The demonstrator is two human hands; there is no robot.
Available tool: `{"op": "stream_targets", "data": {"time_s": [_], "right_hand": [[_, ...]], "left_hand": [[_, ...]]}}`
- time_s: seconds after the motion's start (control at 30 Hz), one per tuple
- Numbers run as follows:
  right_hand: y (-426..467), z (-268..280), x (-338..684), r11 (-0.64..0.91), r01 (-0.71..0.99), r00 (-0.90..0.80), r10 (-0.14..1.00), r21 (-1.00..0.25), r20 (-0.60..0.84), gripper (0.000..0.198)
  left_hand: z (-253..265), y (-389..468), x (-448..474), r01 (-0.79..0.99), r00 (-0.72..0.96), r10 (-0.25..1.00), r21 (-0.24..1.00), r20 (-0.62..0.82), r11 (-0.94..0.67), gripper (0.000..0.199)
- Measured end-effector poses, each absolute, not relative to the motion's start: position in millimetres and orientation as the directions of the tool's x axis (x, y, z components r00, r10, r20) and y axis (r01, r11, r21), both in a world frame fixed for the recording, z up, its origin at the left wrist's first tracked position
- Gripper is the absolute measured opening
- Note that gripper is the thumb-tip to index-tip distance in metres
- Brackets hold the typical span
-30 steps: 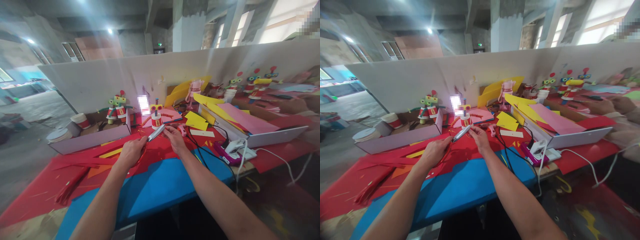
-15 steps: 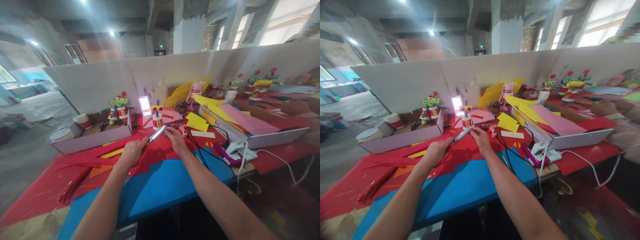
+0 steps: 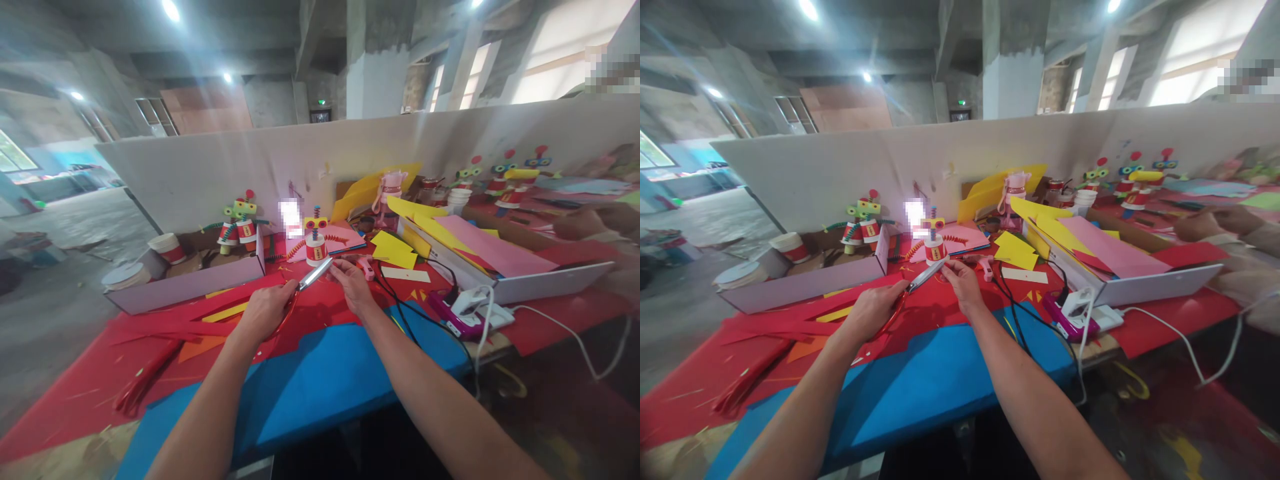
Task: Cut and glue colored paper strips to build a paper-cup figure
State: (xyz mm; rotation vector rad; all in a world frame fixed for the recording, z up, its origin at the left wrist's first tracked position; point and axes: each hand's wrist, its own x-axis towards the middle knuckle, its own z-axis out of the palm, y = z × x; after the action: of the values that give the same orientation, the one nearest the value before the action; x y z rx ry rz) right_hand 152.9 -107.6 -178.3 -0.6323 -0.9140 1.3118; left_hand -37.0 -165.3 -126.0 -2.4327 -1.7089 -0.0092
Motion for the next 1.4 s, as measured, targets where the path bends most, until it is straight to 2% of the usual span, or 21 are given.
{"op": "stream_targets", "data": {"time_s": [0.6, 1.4], "right_hand": [[-104.5, -182.7, 153.5, 0.175, -0.514, -0.005, 0.978, -0.84, 0.207, 0.029], [-103.4, -181.9, 155.2, 0.18, -0.514, 0.024, 0.98, -0.839, 0.195, 0.03]], "left_hand": [[-125.8, -164.6, -37.8, 0.93, 0.356, 0.929, -0.137, 0.103, -0.341, 0.028], [-120.2, -166.9, -38.4, 0.934, 0.341, 0.938, -0.135, 0.067, -0.33, 0.034]]}}
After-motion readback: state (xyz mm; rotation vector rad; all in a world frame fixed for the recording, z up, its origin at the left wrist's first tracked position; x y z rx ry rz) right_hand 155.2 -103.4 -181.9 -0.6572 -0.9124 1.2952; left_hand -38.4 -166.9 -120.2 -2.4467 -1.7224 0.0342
